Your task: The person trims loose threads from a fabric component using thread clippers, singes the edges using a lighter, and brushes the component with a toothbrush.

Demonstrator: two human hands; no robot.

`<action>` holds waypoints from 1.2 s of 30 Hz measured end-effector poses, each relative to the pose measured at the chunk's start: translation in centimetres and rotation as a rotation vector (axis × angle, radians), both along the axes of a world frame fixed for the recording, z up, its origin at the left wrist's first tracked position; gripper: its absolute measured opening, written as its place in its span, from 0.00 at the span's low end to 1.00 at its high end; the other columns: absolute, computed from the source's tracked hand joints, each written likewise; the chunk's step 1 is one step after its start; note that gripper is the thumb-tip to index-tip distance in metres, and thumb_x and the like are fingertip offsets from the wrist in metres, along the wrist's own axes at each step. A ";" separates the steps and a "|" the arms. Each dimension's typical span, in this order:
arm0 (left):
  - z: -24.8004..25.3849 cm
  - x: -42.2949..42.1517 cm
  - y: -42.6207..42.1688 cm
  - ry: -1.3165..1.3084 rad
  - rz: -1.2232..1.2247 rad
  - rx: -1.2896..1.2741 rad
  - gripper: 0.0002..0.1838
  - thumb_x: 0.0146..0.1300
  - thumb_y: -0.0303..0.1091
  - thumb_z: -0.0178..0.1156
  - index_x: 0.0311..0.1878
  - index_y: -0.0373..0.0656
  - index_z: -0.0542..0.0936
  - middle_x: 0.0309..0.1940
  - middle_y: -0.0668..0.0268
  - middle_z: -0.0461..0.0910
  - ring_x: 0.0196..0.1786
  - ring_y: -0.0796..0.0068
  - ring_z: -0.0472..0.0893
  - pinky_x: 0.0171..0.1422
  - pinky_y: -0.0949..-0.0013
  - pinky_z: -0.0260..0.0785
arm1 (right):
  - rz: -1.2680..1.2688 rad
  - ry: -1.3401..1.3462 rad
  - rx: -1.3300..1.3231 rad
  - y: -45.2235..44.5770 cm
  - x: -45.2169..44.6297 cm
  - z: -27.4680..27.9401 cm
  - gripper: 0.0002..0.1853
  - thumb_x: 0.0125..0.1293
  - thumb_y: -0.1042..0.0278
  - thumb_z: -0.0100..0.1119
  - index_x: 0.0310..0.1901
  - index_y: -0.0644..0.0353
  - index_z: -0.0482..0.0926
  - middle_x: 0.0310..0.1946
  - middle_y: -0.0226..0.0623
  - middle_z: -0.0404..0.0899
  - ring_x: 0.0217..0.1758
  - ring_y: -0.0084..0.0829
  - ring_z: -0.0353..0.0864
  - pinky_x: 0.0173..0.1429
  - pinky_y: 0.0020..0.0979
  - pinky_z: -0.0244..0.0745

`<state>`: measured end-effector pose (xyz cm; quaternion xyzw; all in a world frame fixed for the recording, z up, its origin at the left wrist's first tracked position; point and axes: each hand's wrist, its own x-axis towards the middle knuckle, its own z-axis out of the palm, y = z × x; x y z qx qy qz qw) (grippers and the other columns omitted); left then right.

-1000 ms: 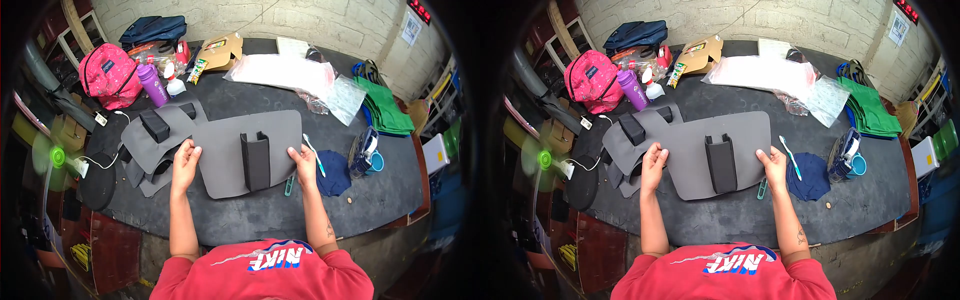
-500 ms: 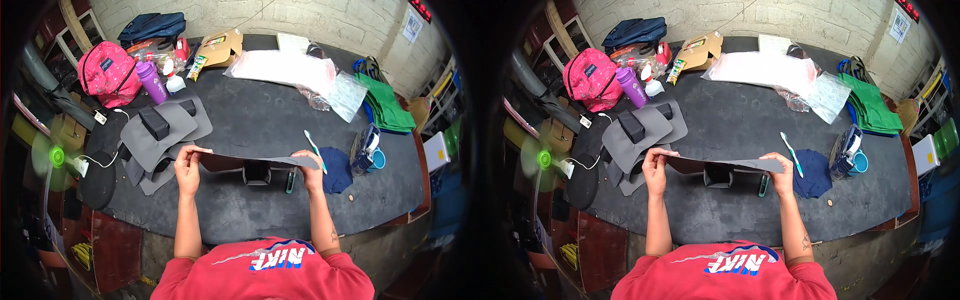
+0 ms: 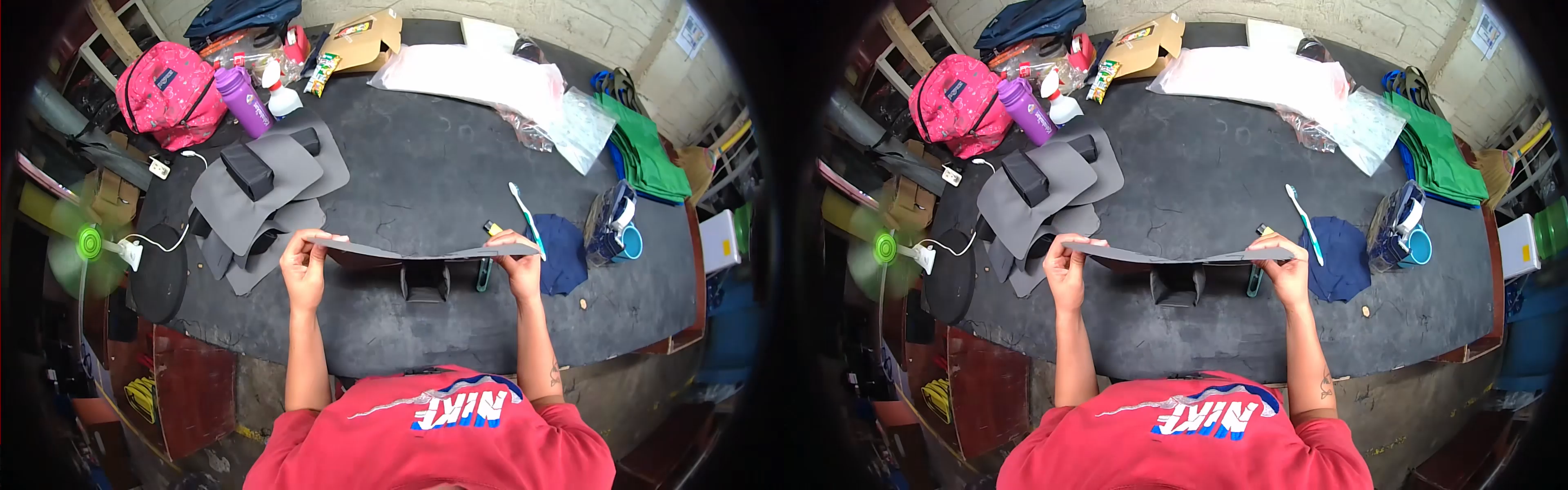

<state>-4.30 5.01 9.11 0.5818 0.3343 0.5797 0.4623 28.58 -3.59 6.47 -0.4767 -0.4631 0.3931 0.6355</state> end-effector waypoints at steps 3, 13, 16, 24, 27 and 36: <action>-0.7 -0.4 -0.4 0.041 -0.014 0.007 0.08 0.70 0.31 0.58 0.42 0.35 0.74 0.36 0.58 0.84 0.43 0.65 0.85 0.51 0.70 0.75 | 0.004 0.005 0.029 -0.2 -0.2 -0.4 0.07 0.54 0.86 0.63 0.35 0.67 0.81 0.35 0.40 0.80 0.38 0.28 0.79 0.42 0.25 0.76; -1.6 0.0 -0.5 0.051 -0.022 -0.111 0.05 0.64 0.24 0.62 0.41 0.35 0.79 0.36 0.61 0.85 0.42 0.75 0.83 0.50 0.73 0.73 | -0.013 0.005 -0.007 0.2 0.2 -1.3 0.03 0.56 0.83 0.62 0.33 0.67 0.81 0.34 0.41 0.81 0.37 0.28 0.79 0.41 0.26 0.75; -1.6 0.0 -0.7 0.134 -0.053 -0.045 0.03 0.63 0.23 0.62 0.39 0.35 0.80 0.36 0.62 0.85 0.43 0.74 0.83 0.49 0.73 0.73 | 0.001 -0.061 0.071 0.2 0.1 -0.8 0.06 0.53 0.80 0.56 0.33 0.68 0.80 0.32 0.44 0.81 0.37 0.32 0.80 0.42 0.30 0.75; 0.1 0.4 -1.0 0.103 0.066 -0.176 0.13 0.62 0.20 0.60 0.50 0.34 0.76 0.37 0.64 0.81 0.37 0.81 0.78 0.43 0.78 0.70 | -0.031 0.061 -0.073 0.4 -0.9 0.5 0.07 0.58 0.78 0.65 0.38 0.68 0.80 0.32 0.36 0.81 0.35 0.24 0.79 0.42 0.25 0.74; -0.9 0.6 0.4 0.153 0.076 -0.248 0.27 0.62 0.20 0.60 0.64 0.37 0.64 0.39 0.62 0.80 0.38 0.78 0.79 0.45 0.74 0.72 | -0.028 0.160 -0.193 1.6 -0.9 0.0 0.13 0.60 0.75 0.66 0.45 0.67 0.78 0.31 0.28 0.80 0.32 0.18 0.76 0.38 0.21 0.71; -2.6 1.0 -1.4 0.760 0.311 0.039 0.19 0.55 0.26 0.64 0.52 0.45 0.78 0.48 0.56 0.77 0.57 0.56 0.72 0.63 0.56 0.64 | -0.437 -1.096 0.026 0.8 -2.2 -3.2 0.18 0.55 0.78 0.64 0.49 0.65 0.75 0.40 0.41 0.75 0.36 0.34 0.77 0.40 0.35 0.74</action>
